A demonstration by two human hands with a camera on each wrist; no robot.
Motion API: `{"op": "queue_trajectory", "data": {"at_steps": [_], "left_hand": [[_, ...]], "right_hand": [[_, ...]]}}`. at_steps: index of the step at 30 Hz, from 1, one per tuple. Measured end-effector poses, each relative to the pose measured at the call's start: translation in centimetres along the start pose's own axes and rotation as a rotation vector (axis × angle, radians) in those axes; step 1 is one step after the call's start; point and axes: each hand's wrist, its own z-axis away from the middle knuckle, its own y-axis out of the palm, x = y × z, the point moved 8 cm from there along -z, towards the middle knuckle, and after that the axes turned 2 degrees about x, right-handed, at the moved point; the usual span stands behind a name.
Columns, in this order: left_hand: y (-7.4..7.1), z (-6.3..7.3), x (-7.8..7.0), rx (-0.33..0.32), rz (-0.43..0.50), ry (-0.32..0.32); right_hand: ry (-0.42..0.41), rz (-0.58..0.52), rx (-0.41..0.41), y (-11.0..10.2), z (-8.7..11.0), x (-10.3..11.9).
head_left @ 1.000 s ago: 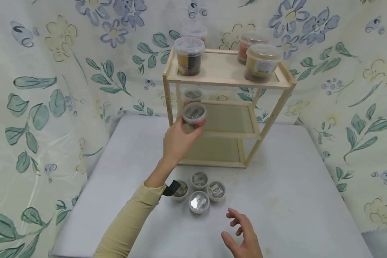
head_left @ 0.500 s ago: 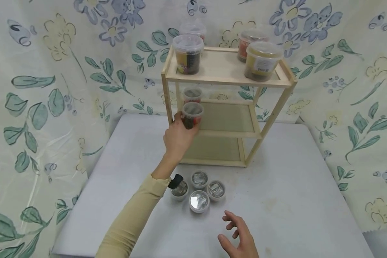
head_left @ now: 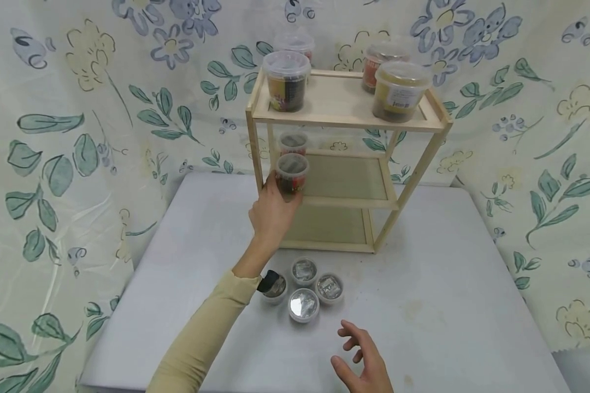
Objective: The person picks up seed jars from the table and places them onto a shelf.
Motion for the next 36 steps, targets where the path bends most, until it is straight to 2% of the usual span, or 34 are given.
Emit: {"op": "queue_trajectory", "data": {"at_steps": [6, 11, 15, 18, 22, 25, 27, 30, 36], "left_hand": [[0.2, 0.8, 0.1, 0.025, -0.011, -0.001], [0.2, 1.2, 0.0, 0.055, -0.021, 0.000], [-0.2, 2.2, 0.4, 0.073, 0.002, -0.021], [-0.8, 3.8, 0.8, 0.055, 0.038, -0.005], [-1.5, 6.5, 1.3, 0.018, 0.122, 0.071], [-1.8, 8.8, 2.2, 0.027, 0.210, 0.106], [-1.8, 10.4, 2.9, 0.060, 0.273, 0.101], [-1.2, 12.6, 3.9, 0.148, 0.361, 0.068], [0.4, 16.3, 4.8, 0.330, 0.436, 0.020]], "right_hand": [[0.028, 0.007, 0.025, 0.3, -0.1, -0.1], [0.086, 0.017, 0.043, 0.5, -0.4, -0.3], [0.090, 0.025, 0.042, 0.6, -0.6, -0.7], [0.081, 0.029, 0.022, 0.6, -0.8, -1.2], [0.083, 0.038, -0.007, 0.3, -1.1, -2.0], [0.079, 0.054, -0.014, 0.2, -1.3, -2.4], [0.070, 0.059, -0.022, 0.1, -1.4, -2.7], [0.048, 0.079, -0.041, 0.1, -1.5, -3.0], [0.035, 0.130, -0.068, 0.1, -2.2, -3.8]]}}
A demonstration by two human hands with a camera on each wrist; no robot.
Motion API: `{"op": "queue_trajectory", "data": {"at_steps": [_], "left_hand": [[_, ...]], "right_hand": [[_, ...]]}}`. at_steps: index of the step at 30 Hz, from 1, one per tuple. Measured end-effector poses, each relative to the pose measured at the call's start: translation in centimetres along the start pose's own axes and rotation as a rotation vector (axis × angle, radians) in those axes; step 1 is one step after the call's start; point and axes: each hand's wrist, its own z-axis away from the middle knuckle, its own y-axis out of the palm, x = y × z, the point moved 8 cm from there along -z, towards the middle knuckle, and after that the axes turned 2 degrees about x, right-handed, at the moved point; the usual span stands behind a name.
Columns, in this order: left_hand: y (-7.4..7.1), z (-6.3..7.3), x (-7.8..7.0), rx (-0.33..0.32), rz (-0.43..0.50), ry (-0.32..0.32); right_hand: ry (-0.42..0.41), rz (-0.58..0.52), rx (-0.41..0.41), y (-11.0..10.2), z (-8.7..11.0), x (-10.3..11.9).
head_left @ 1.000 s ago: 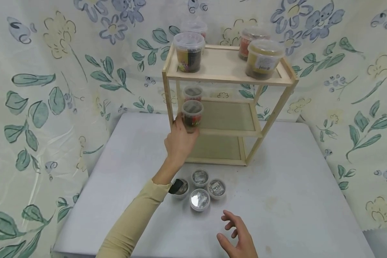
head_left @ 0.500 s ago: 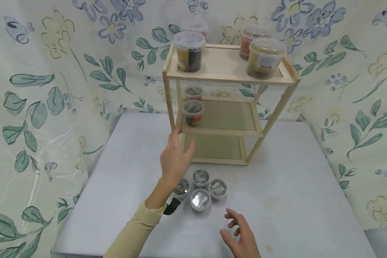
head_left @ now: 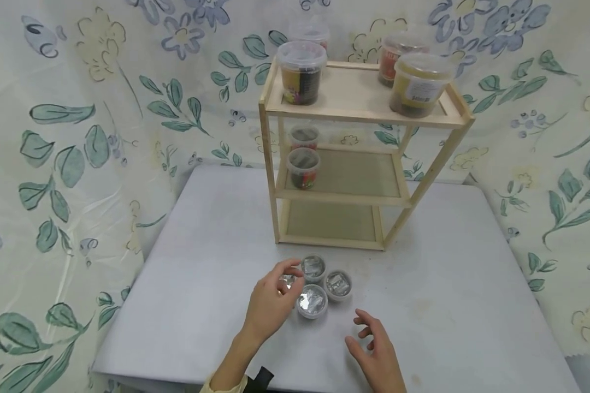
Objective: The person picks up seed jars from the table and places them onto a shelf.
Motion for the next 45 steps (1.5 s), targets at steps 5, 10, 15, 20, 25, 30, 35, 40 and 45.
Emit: {"op": "queue_trajectory", "data": {"at_steps": [5, 10, 15, 20, 25, 30, 35, 40, 45], "left_hand": [[1.8, 1.9, 0.9, 0.061, 0.037, -0.072], [3.0, 3.7, 1.9, 0.068, 0.074, -0.145], [3.6, 5.0, 2.7, 0.086, 0.093, -0.192], [3.9, 5.2, 2.8, 0.098, 0.100, -0.191], [3.8, 5.2, 2.9, 0.087, 0.091, -0.188], [3.7, 5.3, 2.8, 0.081, 0.090, -0.166], [3.5, 5.4, 2.7, 0.070, 0.099, -0.155], [3.4, 5.4, 2.8, 0.066, 0.099, -0.159], [3.4, 5.5, 2.9, 0.069, 0.095, -0.155]], "right_hand": [[0.052, 0.016, 0.027, 0.4, -1.1, -1.2], [0.099, 0.036, 0.089, 1.5, -2.8, -2.7], [0.110, 0.040, 0.099, 1.7, -4.8, -3.2], [0.095, 0.062, 0.097, 1.4, -6.2, -3.3], [0.063, 0.059, 0.107, 2.0, -6.8, -3.5], [-0.021, 0.069, 0.091, 2.6, -7.3, -3.1], [-0.107, 0.125, 0.040, 3.4, -7.8, -2.7], [-0.111, 0.177, -0.017, 3.7, -7.9, -2.9], [-0.052, 0.140, -0.010, 3.5, -7.5, -3.3]]}}
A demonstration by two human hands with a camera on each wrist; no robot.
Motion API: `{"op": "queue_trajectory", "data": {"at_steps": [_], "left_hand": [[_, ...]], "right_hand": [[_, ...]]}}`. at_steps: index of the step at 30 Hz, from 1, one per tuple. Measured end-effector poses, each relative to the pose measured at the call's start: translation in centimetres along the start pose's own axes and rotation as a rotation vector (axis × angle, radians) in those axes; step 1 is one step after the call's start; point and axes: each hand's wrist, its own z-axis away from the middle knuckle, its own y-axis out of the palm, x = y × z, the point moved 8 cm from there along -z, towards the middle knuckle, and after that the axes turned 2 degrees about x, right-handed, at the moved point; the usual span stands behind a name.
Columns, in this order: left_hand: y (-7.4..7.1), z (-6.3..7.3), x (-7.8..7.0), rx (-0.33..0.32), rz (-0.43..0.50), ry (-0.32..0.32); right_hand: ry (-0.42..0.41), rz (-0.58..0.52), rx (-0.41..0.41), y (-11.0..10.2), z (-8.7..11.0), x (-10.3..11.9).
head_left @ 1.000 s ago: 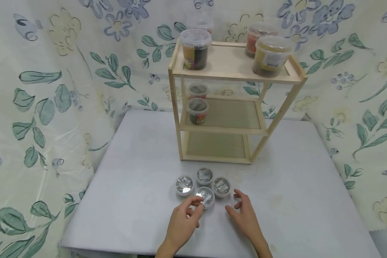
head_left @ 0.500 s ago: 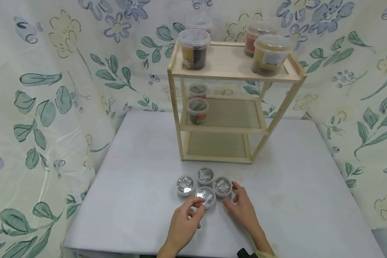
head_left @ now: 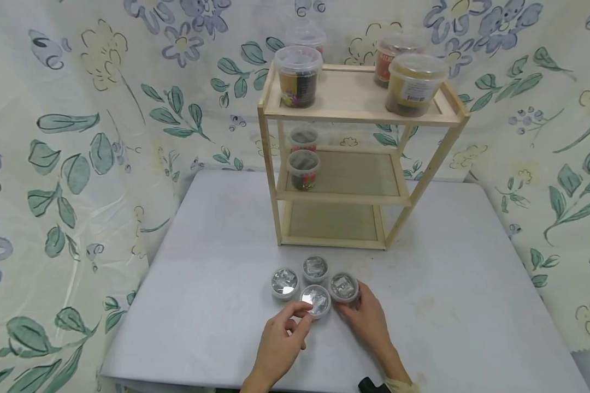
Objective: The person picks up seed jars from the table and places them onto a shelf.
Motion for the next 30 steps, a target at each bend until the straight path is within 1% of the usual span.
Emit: {"op": "queue_trajectory", "data": {"at_steps": [8, 11, 14, 20, 27, 30], "left_hand": [[0.3, -0.1, 0.0, 0.011, 0.005, -0.001], [0.4, -0.2, 0.0, 0.020, 0.004, -0.006], [0.6, -0.2, -0.1, 0.028, 0.002, -0.009], [1.0, -0.4, -0.2, 0.034, -0.017, 0.000], [1.2, -0.5, -0.5, 0.055, -0.029, -0.003], [1.1, -0.5, -0.6, 0.053, -0.034, -0.003]], "right_hand": [[0.095, -0.056, 0.015, -1.2, 1.1, -1.1], [0.145, -0.072, 0.020, -1.9, 1.6, -1.6], [0.181, -0.071, 0.014, -2.7, 2.1, -2.0], [0.167, -0.047, -0.046, -4.7, 2.8, -1.6], [0.182, -0.058, -0.069, -6.5, 3.0, -0.3], [0.168, -0.059, -0.091, -7.3, 3.0, 0.3]]}}
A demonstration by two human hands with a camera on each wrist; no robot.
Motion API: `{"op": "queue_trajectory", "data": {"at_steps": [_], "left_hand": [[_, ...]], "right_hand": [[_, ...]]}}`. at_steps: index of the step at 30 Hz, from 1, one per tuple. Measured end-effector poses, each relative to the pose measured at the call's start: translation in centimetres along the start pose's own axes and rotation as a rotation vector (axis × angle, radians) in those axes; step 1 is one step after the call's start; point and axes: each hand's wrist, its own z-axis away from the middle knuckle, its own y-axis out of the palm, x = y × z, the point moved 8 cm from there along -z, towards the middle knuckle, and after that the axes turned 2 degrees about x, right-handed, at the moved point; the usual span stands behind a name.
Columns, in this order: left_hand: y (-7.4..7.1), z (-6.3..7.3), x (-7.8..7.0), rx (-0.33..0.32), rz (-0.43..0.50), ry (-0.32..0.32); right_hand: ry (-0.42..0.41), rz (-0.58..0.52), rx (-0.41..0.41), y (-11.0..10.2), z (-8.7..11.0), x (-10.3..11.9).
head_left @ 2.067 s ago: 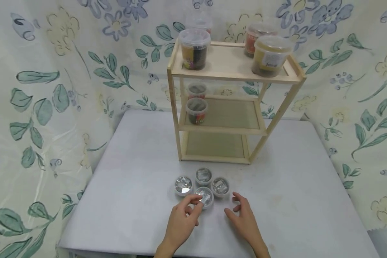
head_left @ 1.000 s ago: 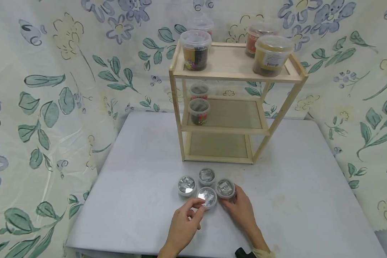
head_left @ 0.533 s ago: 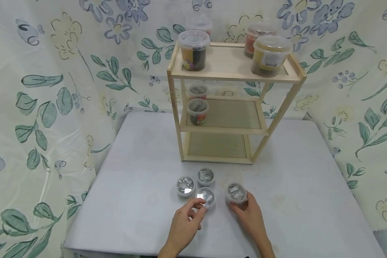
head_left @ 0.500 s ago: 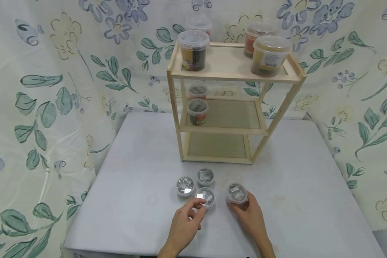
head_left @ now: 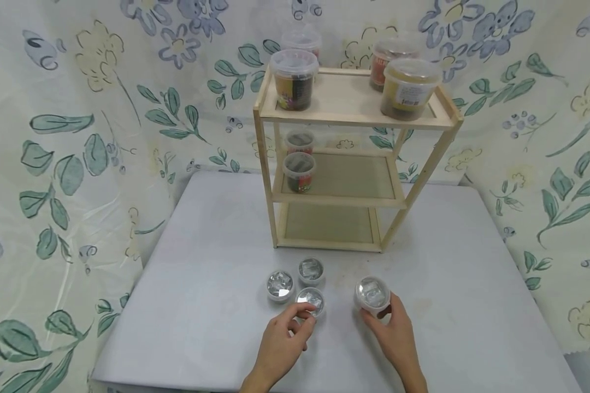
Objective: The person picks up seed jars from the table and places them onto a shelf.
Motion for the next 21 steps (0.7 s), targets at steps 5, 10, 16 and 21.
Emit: {"op": "queue_trajectory", "data": {"at_steps": [5, 10, 16, 21], "left_hand": [[-0.3, 0.0, -0.2, -0.011, -0.008, 0.012], [-0.5, -0.1, -0.4, -0.016, -0.010, 0.028], [-0.6, -0.4, -0.6, -0.008, -0.028, 0.055], [-1.0, -0.6, -1.4, -0.018, -0.049, 0.099]], "right_hand": [[-0.069, -0.019, -0.054, -1.2, 0.1, 1.2], [-0.106, -0.022, -0.073, -1.8, 0.2, 1.9], [-0.113, -0.018, -0.075, -2.2, 0.5, 2.4], [-0.141, -0.012, -0.102, -2.9, 1.0, 3.0]]}}
